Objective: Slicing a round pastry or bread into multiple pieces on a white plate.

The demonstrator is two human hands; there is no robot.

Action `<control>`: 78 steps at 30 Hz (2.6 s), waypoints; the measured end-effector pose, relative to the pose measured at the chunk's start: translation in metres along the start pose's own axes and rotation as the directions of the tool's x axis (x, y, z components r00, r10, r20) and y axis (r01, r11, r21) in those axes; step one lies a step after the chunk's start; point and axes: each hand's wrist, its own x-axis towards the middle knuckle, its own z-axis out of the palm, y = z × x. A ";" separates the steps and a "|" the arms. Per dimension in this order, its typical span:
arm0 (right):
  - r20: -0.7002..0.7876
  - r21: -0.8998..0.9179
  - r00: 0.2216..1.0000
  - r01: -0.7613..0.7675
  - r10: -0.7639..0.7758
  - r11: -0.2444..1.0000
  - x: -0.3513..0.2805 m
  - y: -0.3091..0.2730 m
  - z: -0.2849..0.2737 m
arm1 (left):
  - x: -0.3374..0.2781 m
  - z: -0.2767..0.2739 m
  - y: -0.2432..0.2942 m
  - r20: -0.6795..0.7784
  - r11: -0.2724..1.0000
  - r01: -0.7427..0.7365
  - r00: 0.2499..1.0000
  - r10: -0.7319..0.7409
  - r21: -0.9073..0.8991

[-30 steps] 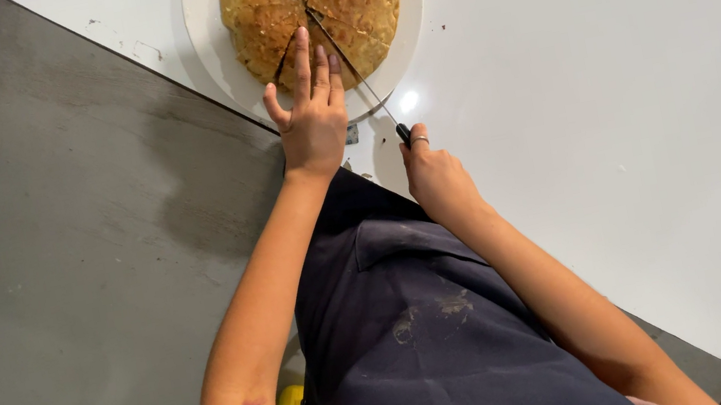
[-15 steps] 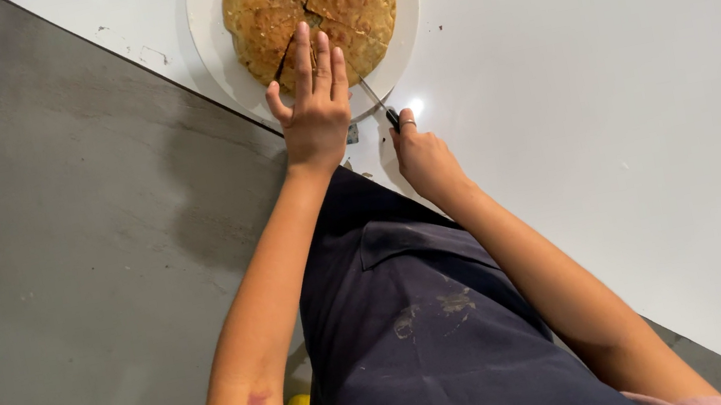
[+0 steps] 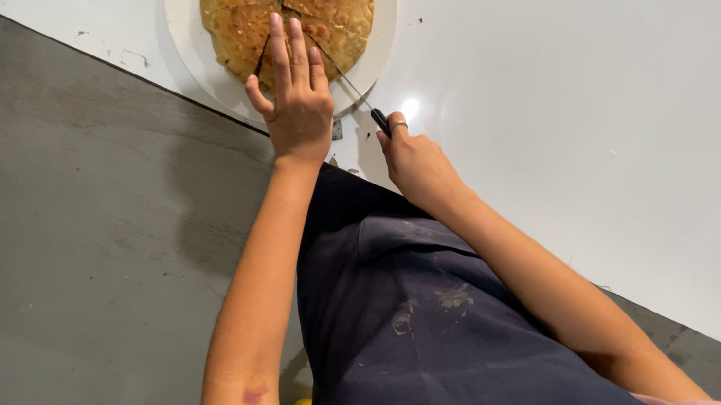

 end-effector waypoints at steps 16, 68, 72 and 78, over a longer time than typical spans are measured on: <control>0.077 -0.116 0.990 -0.111 0.121 0.987 -0.035 0.039 0.006 | -0.015 0.004 -0.021 -0.007 0.977 -0.024 1.000 0.024 -0.212; 0.004 -0.307 0.993 -0.114 0.121 0.945 -0.054 0.068 0.010 | -0.004 0.016 -0.032 0.185 0.889 0.135 0.981 -0.058 -0.438; -0.012 -0.311 0.995 -0.102 0.103 0.945 -0.052 0.077 0.013 | 0.000 0.013 -0.039 0.215 0.860 0.157 0.975 -0.057 -0.486; 0.166 0.015 0.960 -0.231 0.225 0.973 -0.077 0.032 -0.033 | -0.005 0.018 -0.036 0.181 0.870 0.148 0.981 -0.069 -0.471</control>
